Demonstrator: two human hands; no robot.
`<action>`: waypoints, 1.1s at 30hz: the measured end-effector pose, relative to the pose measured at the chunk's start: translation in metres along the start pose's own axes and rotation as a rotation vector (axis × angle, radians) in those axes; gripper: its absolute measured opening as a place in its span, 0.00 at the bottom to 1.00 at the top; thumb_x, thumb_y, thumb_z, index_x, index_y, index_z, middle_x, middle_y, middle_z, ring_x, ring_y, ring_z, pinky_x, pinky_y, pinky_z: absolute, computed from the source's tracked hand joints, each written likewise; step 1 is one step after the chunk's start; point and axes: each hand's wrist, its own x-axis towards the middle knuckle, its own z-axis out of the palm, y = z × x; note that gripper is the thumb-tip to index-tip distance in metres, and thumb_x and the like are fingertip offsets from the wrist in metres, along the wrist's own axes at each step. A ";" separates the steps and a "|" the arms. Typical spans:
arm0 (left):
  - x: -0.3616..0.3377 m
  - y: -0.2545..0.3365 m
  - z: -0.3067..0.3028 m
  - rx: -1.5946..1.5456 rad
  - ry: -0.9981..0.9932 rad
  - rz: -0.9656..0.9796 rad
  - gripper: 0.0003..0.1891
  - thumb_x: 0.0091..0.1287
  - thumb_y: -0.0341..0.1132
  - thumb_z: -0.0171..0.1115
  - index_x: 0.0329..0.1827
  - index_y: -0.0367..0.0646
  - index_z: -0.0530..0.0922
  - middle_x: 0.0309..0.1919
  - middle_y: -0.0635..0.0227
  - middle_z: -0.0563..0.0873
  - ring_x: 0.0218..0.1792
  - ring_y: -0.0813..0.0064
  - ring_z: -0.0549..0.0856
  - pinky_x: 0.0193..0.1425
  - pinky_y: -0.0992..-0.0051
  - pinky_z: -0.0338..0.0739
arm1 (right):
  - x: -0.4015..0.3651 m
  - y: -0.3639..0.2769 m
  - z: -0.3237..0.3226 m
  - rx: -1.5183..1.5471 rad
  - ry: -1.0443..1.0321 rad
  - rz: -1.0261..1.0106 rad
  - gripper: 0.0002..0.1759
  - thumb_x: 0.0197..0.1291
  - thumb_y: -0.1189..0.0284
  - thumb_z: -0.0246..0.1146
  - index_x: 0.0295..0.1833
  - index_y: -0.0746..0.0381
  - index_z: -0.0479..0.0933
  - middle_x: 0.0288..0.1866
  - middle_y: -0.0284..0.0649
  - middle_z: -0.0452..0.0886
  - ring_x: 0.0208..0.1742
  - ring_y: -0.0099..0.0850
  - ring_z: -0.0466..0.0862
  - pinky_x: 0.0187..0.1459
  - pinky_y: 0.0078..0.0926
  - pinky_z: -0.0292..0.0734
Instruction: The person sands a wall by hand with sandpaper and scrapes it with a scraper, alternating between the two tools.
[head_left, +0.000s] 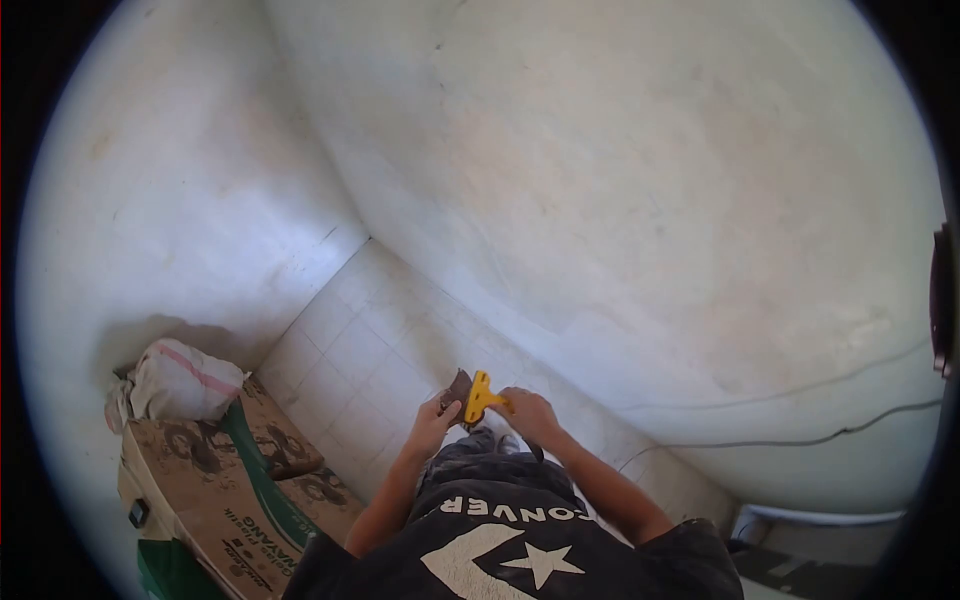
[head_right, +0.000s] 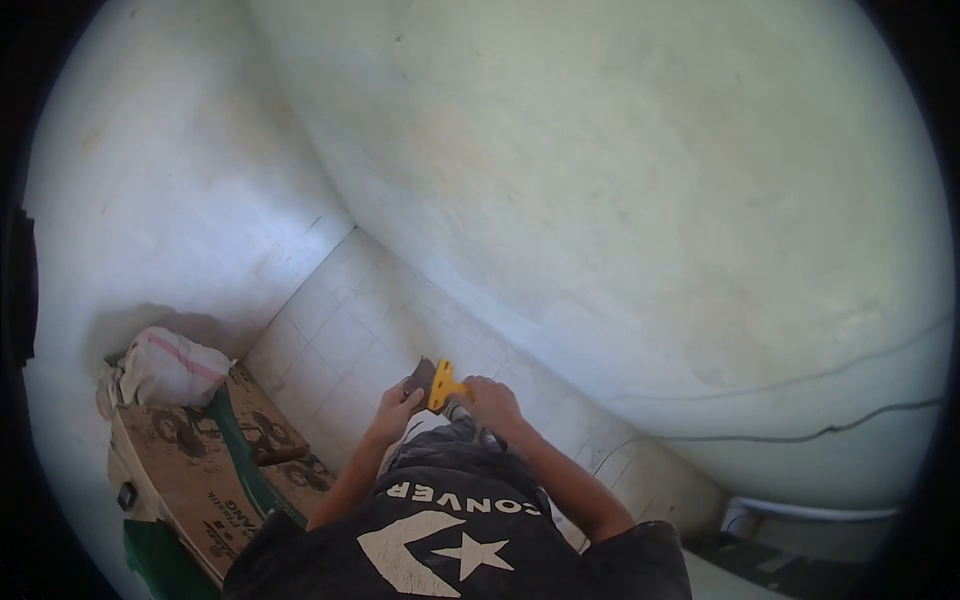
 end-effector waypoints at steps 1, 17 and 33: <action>-0.011 -0.004 -0.003 0.017 -0.011 -0.016 0.17 0.81 0.30 0.58 0.67 0.31 0.76 0.54 0.61 0.89 0.54 0.74 0.88 0.62 0.71 0.82 | -0.009 0.006 0.001 -0.022 -0.046 0.097 0.30 0.73 0.43 0.60 0.57 0.60 0.83 0.48 0.51 0.88 0.52 0.50 0.88 0.54 0.48 0.82; -0.052 -0.004 -0.075 0.136 -0.147 0.040 0.18 0.84 0.32 0.54 0.70 0.29 0.75 0.57 0.60 0.88 0.56 0.70 0.88 0.65 0.68 0.84 | -0.052 -0.091 0.055 -0.150 0.223 0.085 0.28 0.74 0.44 0.58 0.45 0.60 0.85 0.41 0.45 0.89 0.46 0.46 0.90 0.48 0.49 0.83; -0.116 0.132 -0.242 0.661 -0.308 0.212 0.21 0.82 0.27 0.53 0.75 0.34 0.73 0.57 0.55 0.89 0.56 0.71 0.88 0.66 0.70 0.79 | -0.029 -0.277 0.124 0.151 0.362 0.108 0.28 0.79 0.54 0.57 0.33 0.66 0.83 0.26 0.54 0.84 0.31 0.55 0.88 0.40 0.51 0.82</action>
